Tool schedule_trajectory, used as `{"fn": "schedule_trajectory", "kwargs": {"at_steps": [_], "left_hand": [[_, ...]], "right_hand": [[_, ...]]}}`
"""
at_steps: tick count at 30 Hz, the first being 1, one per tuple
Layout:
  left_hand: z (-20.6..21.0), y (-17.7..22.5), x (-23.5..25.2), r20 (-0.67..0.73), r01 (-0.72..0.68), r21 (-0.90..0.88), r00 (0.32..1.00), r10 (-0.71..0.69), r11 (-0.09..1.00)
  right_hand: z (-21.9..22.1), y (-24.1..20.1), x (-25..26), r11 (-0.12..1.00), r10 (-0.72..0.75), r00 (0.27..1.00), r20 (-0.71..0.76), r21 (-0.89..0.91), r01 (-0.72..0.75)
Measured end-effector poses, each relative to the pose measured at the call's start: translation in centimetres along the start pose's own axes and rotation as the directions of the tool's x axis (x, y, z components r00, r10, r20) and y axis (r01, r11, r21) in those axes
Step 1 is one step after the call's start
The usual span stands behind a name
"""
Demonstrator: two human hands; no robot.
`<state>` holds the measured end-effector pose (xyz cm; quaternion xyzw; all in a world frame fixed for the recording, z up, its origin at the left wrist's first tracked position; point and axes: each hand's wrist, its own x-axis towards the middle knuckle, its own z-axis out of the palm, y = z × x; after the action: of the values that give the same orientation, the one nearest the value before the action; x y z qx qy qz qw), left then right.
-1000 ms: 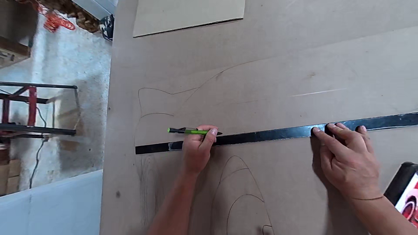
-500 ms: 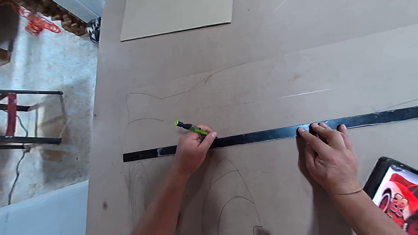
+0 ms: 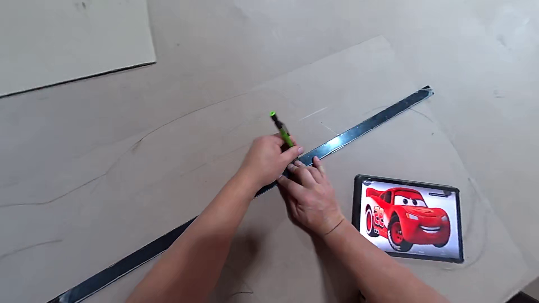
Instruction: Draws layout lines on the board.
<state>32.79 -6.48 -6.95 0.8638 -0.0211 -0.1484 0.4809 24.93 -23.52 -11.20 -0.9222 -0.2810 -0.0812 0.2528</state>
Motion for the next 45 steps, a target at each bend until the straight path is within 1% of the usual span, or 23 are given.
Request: {"fn": "schedule_trajectory", "kwargs": {"at_steps": [3,7,15,18,20,23,25,28,30,32,35,37,39,42,45], "left_hand": [[2.6,2.6,3.9,0.047,-0.040,0.012,0.998,0.039,0.999],[4.7,4.7,6.7,0.051,-0.047,0.008,0.998,0.046,0.999],[5.9,5.4,7.5,0.018,-0.048,-0.011,0.999,0.048,0.999],[5.6,5.3,6.8,0.011,-0.052,0.030,0.999,0.052,0.998],[4.8,4.6,5.5,-0.005,-0.051,0.072,0.999,0.051,0.996],[2.2,2.5,1.9,-0.037,-0.025,0.145,0.999,0.030,0.989],[0.0,0.6,-1.5,-0.071,0.021,0.193,0.997,-0.008,0.981],[-3.5,-2.8,-7.9,-0.169,0.115,0.203,0.982,-0.081,0.972],[-6.2,-5.0,-12.5,-0.236,0.237,0.195,0.953,-0.189,0.952],[-8.7,-6.8,-16.7,-0.301,0.363,0.185,0.905,-0.300,0.913],[-11.3,-9.0,-21.4,-0.389,0.472,0.186,0.841,-0.377,0.862],[-11.9,-10.1,-23.2,-0.426,0.490,0.172,0.819,-0.384,0.854],[-12.1,-10.7,-24.1,-0.436,0.476,0.149,0.818,-0.375,0.867],[-11.9,-11.1,-24.3,-0.465,0.421,0.087,0.819,-0.337,0.903],[-11.5,-10.9,-24.1,-0.474,0.417,0.054,0.811,-0.345,0.907]], "right_hand": [[-0.1,-0.1,0.1,1.000,-0.010,1.000,-0.021,0.004,0.010],[0.0,0.0,0.1,1.000,-0.019,1.000,-0.018,-0.013,0.019],[0.1,0.1,0.0,0.999,-0.039,0.999,-0.014,-0.027,0.039],[0.0,0.0,0.1,0.999,-0.034,0.999,-0.011,-0.026,0.034],[0.1,0.0,0.2,0.999,-0.031,0.999,-0.020,-0.016,0.031],[0.2,0.0,0.2,0.999,-0.033,0.999,-0.017,0.000,0.033],[0.2,0.0,0.2,1.000,-0.022,1.000,0.019,0.002,0.022],[0.1,0.2,0.1,1.000,-0.017,0.999,0.032,0.003,0.017],[0.2,0.1,0.1,1.000,-0.023,1.000,0.017,0.017,0.023],[0.1,0.1,0.1,0.999,-0.027,0.999,0.029,0.029,0.026],[0.1,0.2,0.1,0.999,-0.029,0.999,0.036,0.030,0.028],[0.0,0.1,0.1,0.999,-0.025,0.999,0.045,0.028,0.024],[0.0,0.1,0.0,1.000,-0.017,0.998,0.058,0.015,0.016],[-0.2,0.0,0.1,1.000,-0.005,0.998,0.062,0.001,0.005],[-0.2,0.1,0.1,1.000,-0.002,0.998,0.068,0.000,0.002]]}}
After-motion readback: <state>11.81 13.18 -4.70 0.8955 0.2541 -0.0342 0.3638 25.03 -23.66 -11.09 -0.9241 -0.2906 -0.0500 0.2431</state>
